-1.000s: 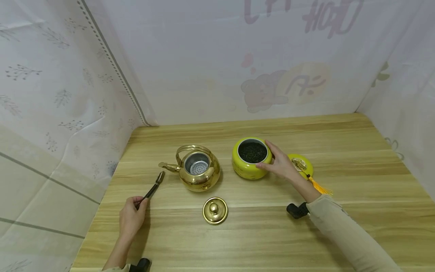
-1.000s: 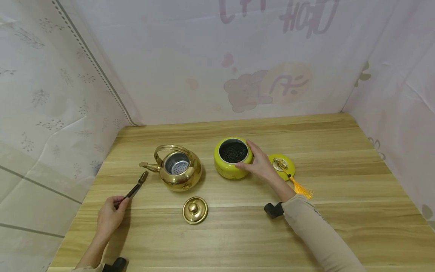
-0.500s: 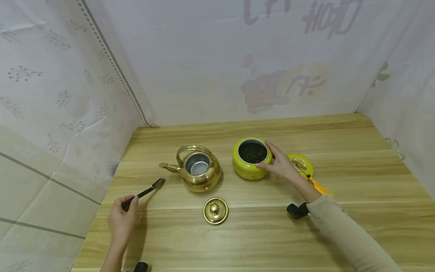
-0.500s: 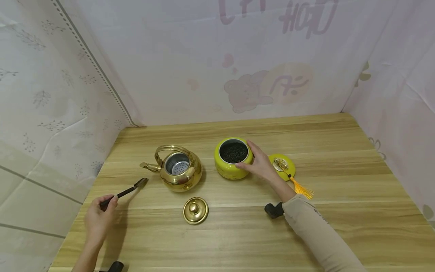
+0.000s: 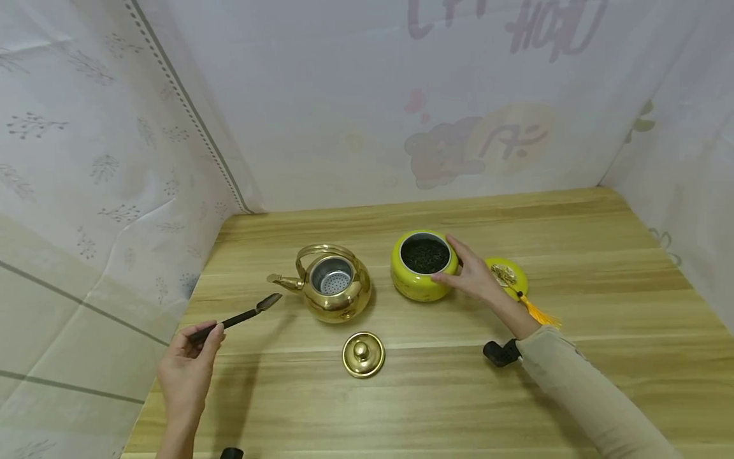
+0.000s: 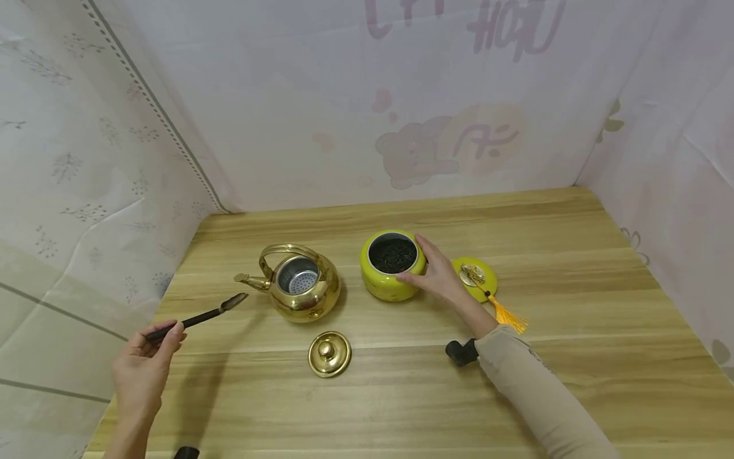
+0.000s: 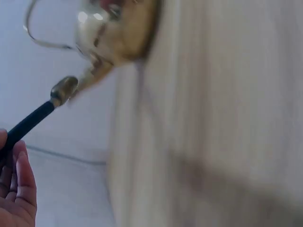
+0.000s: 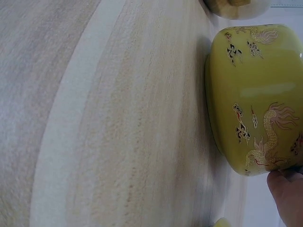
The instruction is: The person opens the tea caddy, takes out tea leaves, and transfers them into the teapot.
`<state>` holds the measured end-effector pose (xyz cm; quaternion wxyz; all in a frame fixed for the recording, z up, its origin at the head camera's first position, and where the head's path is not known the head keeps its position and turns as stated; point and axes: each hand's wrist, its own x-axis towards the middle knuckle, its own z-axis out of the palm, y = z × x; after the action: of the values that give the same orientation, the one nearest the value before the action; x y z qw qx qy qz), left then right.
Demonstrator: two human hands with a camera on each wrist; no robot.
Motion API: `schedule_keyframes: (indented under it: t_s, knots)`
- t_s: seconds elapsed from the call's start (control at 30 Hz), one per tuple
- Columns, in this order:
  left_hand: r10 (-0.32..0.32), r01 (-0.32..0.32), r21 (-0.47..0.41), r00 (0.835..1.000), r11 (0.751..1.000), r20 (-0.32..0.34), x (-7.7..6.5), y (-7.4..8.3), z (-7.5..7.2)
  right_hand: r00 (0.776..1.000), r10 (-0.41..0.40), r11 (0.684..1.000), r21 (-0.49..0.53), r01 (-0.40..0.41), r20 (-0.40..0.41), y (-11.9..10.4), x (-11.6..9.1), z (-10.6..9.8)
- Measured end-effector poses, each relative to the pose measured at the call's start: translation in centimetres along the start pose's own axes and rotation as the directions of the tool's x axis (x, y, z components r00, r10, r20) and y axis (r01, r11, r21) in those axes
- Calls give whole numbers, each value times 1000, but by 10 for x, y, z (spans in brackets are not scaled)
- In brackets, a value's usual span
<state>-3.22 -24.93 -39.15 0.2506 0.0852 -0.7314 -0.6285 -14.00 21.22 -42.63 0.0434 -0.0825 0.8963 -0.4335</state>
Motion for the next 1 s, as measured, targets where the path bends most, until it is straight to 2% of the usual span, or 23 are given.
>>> schedule_keyframes:
  t_s: [0.03,0.17,0.23,0.37,0.53,0.83,1.0]
  knots:
    - [0,1,-36,1000,999,12,-1,5,3,1000,-3,1000,-2,3,0,0,0,0]
    - [-26,31,-78,997,996,70,-5,29,19,1000,-10,1000,5,10,4,0,0,-1]
    - [-72,76,-43,994,996,86,-9,46,32,1000,-14,1000,11,14,6,0,0,-1]
    - [-63,66,-20,987,998,148,-13,65,56,1000,-12,1000,14,12,6,-1,0,-1]
    - [10,-3,-30,969,1000,247,-15,70,93,1000,-7,1000,15,7,1,-1,0,-1]
    - [94,-81,-48,912,996,399,-15,69,168,1000,-17,1000,12,17,-10,-1,0,0]
    - [172,-200,20,885,980,434,-15,68,203,1000,-18,1000,10,18,-19,1,-1,1]
